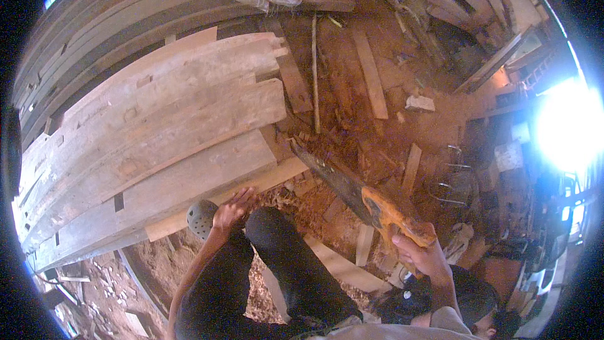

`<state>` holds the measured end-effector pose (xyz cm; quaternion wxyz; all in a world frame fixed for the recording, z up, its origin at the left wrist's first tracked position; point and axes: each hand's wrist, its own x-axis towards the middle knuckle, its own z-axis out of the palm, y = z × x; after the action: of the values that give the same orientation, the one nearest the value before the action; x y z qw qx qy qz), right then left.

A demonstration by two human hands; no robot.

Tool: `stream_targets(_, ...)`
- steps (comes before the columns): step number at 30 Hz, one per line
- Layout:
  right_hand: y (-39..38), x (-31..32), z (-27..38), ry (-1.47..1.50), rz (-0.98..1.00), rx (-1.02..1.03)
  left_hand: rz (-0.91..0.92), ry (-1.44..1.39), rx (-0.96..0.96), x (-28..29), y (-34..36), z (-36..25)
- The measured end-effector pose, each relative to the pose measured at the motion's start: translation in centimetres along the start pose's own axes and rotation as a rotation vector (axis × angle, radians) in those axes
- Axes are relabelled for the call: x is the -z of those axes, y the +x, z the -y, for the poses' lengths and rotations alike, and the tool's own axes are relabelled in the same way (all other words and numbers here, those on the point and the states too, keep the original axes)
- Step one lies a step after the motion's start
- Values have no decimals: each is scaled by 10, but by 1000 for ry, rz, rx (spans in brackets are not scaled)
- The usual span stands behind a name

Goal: The person sits on the floor and uses a hand saw to cut a wooden plank. They hold the plank with one hand and saw with the other, producing sawdust as they work.

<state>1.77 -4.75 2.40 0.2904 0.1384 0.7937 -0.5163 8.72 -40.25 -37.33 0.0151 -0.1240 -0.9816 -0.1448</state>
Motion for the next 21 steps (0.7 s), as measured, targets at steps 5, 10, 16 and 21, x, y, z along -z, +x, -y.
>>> stream_targets(5,-7,0,6,-59,55,84,3,166,-39,9,2,-2)
stream_targets(10,1,-2,3,-91,159,222,43,116,-19,7,1,-1)
stream_targets(16,-8,-19,37,-219,105,129,25,109,-21,5,-2,-3)
stream_targets(21,51,-63,51,-276,-16,-67,34,-58,79,4,-1,-6)
